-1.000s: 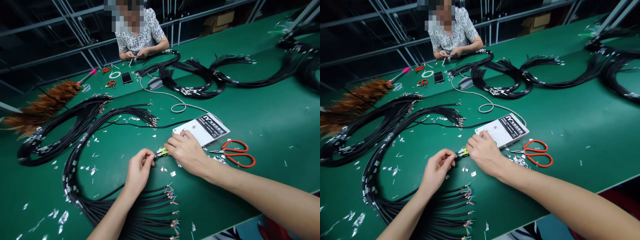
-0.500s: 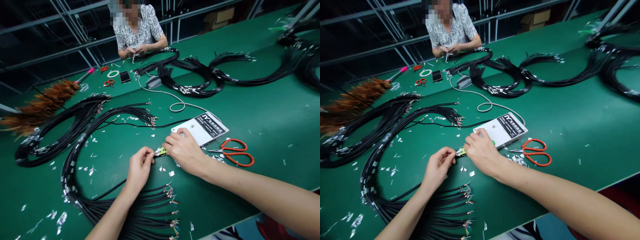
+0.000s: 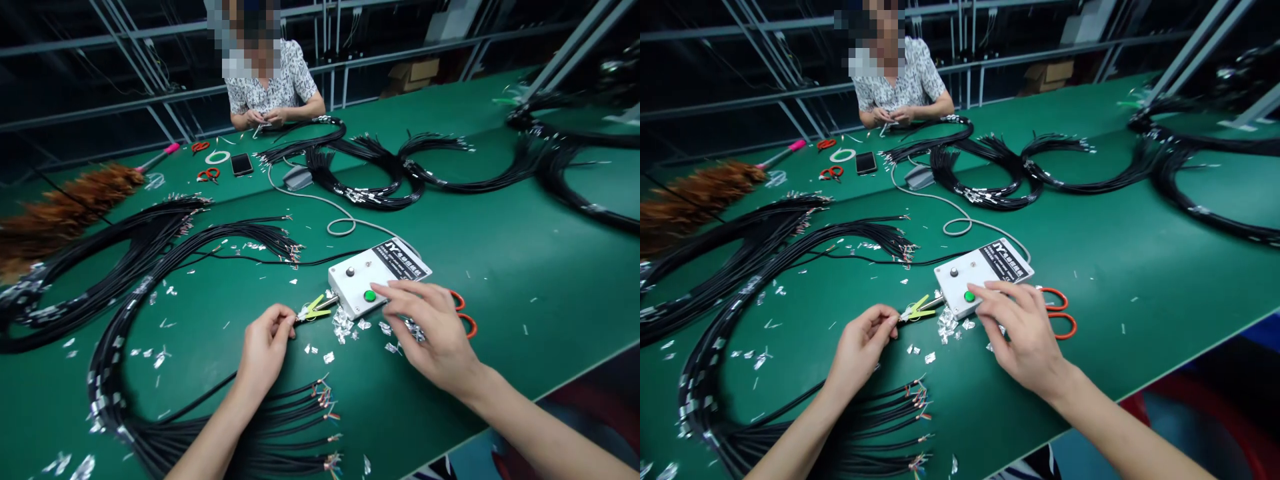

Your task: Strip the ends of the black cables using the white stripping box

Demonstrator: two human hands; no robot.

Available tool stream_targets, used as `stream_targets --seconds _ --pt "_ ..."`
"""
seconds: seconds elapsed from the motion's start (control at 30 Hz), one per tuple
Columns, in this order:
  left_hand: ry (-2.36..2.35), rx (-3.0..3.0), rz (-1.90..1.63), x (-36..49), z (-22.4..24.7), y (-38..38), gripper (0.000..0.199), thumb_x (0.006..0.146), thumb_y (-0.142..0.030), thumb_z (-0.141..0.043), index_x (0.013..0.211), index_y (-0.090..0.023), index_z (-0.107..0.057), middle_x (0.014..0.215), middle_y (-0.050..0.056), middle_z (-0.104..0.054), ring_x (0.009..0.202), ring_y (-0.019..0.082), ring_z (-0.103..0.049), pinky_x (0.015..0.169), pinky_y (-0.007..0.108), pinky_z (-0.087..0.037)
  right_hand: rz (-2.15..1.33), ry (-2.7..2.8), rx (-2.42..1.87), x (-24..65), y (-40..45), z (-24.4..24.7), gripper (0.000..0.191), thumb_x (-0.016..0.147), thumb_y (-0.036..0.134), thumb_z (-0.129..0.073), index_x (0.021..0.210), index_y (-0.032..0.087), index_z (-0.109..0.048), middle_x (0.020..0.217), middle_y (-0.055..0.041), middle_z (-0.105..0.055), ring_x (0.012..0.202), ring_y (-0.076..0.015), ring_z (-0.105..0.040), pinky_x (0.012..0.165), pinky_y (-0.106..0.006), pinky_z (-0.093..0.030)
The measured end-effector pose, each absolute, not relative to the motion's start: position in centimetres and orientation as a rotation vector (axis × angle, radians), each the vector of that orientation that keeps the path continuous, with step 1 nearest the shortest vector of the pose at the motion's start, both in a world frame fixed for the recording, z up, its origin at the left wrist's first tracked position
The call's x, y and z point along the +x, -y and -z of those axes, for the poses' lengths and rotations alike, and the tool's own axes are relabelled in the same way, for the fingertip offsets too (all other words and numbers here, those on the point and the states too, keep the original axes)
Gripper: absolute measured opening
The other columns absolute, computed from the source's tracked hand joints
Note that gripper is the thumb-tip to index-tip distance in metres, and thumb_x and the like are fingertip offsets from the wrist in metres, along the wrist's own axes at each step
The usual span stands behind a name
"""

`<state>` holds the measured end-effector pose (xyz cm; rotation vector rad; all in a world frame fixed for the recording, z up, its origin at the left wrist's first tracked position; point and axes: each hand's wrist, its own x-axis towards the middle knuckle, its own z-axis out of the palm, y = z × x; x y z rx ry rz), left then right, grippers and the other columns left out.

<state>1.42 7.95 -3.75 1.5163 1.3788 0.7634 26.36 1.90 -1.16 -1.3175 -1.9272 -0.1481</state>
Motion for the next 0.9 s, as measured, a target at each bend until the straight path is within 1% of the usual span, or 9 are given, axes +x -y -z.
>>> stream_targets --seconds 0.1,0.17,0.27,0.4,0.57,0.63,0.73,0.77,0.9 --pt "-1.383 1.522 -0.777 1.4 3.7 -7.9 0.022 0.080 -0.038 -0.057 0.073 -0.018 -0.061 0.056 -0.001 -0.057 0.052 0.013 -0.051 0.049 0.022 -0.035 0.162 1.946 -1.344 26.2 -1.0 2.3 0.015 0.093 0.008 -0.054 0.088 0.021 -0.057 0.111 -0.0043 -0.075 0.108 -0.0235 -0.062 0.088 -0.038 -0.038" --pt "-1.392 1.531 -0.764 1.3 3.7 -7.9 0.022 0.080 -0.038 -0.056 0.073 -0.018 -0.062 0.056 -0.001 -0.057 0.052 0.013 -0.051 0.049 0.023 -0.036 0.204 1.946 -1.371 25.9 -1.0 2.7 0.015 0.092 0.009 -0.056 0.087 0.022 -0.058 0.107 -0.0012 -0.076 0.107 -0.0232 -0.063 0.087 -0.038 -0.036" --pt "-1.426 1.544 -0.749 0.8 3.7 -7.6 0.022 0.080 -0.038 -0.056 0.073 -0.018 -0.062 0.056 -0.001 -0.057 0.052 0.013 -0.051 0.050 0.023 -0.036 0.266 1.949 -1.394 25.9 -1.4 3.0 0.014 0.092 0.010 -0.059 0.086 0.023 -0.059 0.104 0.0006 -0.077 0.101 -0.0230 -0.065 0.086 -0.038 -0.035" --pt "-1.437 1.471 -0.773 -0.2 3.5 -6.8 0.022 0.078 -0.038 -0.058 0.072 -0.018 -0.062 0.057 -0.001 -0.057 0.053 0.013 -0.051 0.050 0.022 -0.037 0.284 1.955 -1.378 26.1 -1.6 3.1 0.013 0.092 0.010 -0.058 0.087 0.023 -0.059 0.102 0.0002 -0.077 0.100 -0.0243 -0.065 0.085 -0.039 -0.036" --pt "-1.359 1.361 -0.769 -0.4 2.7 -4.9 0.023 0.081 -0.040 -0.059 0.075 -0.018 -0.060 0.058 -0.002 -0.056 0.049 0.011 -0.048 0.046 0.021 -0.036 0.182 1.898 -1.284 25.8 -1.0 3.1 0.014 0.089 0.009 -0.058 0.092 0.022 -0.061 0.102 -0.0053 -0.077 0.105 -0.0260 -0.063 0.087 -0.040 -0.044" --pt "-1.316 1.410 -0.739 -0.4 2.3 -3.8 0.024 0.085 -0.039 -0.057 0.075 -0.018 -0.061 0.061 0.000 -0.059 0.053 0.013 -0.052 0.051 0.022 -0.040 0.117 1.877 -1.213 25.5 -0.3 3.1 0.016 0.088 0.007 -0.059 0.094 0.022 -0.061 0.100 -0.0055 -0.076 0.103 -0.0239 -0.065 0.086 -0.039 -0.047" --pt "-1.269 1.577 -0.642 -0.9 1.8 -2.2 0.026 0.089 -0.037 -0.055 0.073 -0.019 -0.063 0.068 0.003 -0.066 0.067 0.017 -0.061 0.066 0.026 -0.047 0.007 1.897 -1.131 24.9 0.9 3.3 0.019 0.086 0.006 -0.057 0.094 0.022 -0.063 0.097 -0.0047 -0.075 0.098 -0.0210 -0.068 0.084 -0.035 -0.053" --pt "-1.280 1.620 -0.622 -1.3 1.7 -1.8 0.026 0.089 -0.038 -0.055 0.073 -0.019 -0.064 0.071 0.003 -0.067 0.070 0.018 -0.063 0.069 0.027 -0.047 -0.026 1.909 -1.115 24.7 1.3 3.4 0.020 0.086 0.006 -0.056 0.094 0.022 -0.063 0.097 -0.0047 -0.075 0.097 -0.0206 -0.068 0.083 -0.035 -0.054" --pt "-1.449 1.677 -0.684 -4.6 1.4 -1.6 0.027 0.086 -0.044 -0.057 0.074 -0.021 -0.067 0.074 0.005 -0.070 0.073 0.022 -0.065 0.068 0.029 -0.050 -0.129 1.894 -1.114 24.0 2.1 4.0 0.018 0.088 0.009 -0.055 0.094 0.023 -0.064 0.097 -0.0058 -0.074 0.093 -0.0201 -0.071 0.081 -0.033 -0.059"
